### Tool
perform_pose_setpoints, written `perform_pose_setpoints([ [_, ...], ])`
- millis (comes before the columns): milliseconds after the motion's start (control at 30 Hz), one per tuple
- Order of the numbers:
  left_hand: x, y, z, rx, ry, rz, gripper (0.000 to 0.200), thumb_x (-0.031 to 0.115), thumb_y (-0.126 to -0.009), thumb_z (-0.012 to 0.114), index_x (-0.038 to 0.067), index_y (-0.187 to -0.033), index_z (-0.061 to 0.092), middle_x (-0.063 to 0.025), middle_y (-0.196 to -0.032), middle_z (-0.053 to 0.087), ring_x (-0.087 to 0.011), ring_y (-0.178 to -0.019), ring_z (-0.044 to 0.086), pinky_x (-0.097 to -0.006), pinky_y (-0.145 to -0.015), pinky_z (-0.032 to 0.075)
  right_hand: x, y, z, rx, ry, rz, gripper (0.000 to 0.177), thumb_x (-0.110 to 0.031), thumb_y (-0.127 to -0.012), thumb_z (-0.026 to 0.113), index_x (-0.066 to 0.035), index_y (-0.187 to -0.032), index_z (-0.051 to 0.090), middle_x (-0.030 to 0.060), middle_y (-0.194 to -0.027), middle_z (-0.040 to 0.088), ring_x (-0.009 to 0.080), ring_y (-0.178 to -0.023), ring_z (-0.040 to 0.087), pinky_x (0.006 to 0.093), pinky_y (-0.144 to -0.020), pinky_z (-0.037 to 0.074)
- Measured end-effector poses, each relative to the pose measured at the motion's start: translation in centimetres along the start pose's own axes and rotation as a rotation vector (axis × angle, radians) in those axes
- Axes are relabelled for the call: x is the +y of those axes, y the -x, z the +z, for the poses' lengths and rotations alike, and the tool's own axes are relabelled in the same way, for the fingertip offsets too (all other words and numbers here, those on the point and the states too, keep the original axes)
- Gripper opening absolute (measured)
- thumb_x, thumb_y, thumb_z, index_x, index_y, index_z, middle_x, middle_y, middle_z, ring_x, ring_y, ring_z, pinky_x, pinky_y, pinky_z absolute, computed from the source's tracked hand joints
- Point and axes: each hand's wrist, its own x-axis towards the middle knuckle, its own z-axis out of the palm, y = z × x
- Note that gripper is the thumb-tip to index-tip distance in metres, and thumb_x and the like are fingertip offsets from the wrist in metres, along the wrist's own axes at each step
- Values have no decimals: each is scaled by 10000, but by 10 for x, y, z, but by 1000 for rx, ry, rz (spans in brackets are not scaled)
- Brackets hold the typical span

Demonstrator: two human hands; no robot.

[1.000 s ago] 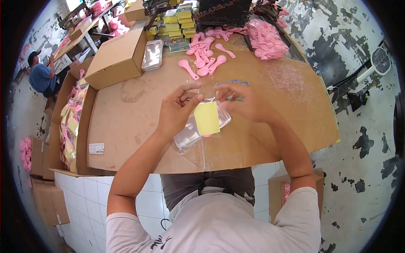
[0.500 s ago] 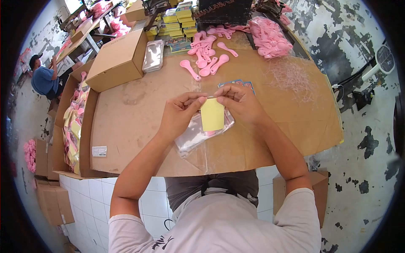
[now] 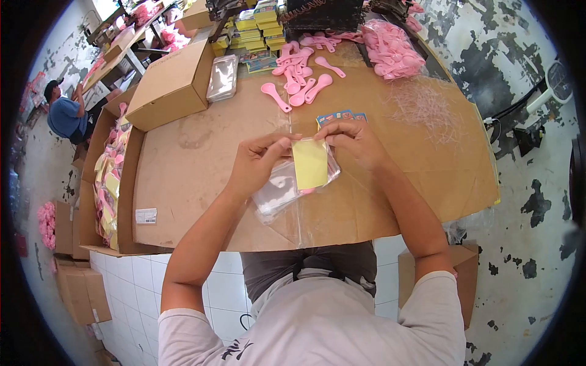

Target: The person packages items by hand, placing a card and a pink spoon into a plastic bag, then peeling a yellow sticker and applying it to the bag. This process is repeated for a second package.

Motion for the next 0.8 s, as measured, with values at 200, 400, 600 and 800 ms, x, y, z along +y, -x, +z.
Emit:
perform_pose_setpoints([
  [200, 0, -2, -2, -13, 31, -109, 271, 153, -1003, 677, -37, -1193, 712, -108, -1094, 751, -162, -965, 715, -316, -857, 589, -3, 3, 2, -28, -47, 22, 121, -71, -969, 698, 13, -1053, 716, 41, -971, 724, 106, -886, 676, 280, -797, 548],
  [400, -7, -7, -6, -90, -58, -114, 292, 140, -1013, 662, -7, -1263, 684, -81, -1107, 748, -120, -984, 695, -289, -844, 580, 1, 1, -4, -29, -29, 70, 128, -49, -960, 707, 10, -1074, 696, 42, -978, 725, 106, -906, 685, 273, -794, 558],
  [600, -6, -8, -7, -84, -73, -103, 288, 124, -1024, 640, 4, -1284, 675, -77, -1133, 742, -111, -994, 689, -276, -857, 576, 1, 2, 0, -55, -53, 25, 243, -13, -956, 693, 8, -1192, 637, 60, -1045, 709, 118, -955, 678, 283, -828, 558],
  [800, 5, -4, -4, -65, -28, -65, 318, 134, -1011, 660, -2, -1299, 644, -64, -1106, 736, -114, -989, 690, -276, -850, 582, 4, 2, 4, -170, -121, -5, 372, 23, -948, 674, 24, -1304, 566, 83, -1085, 691, 129, -980, 670, 289, -865, 548],
])
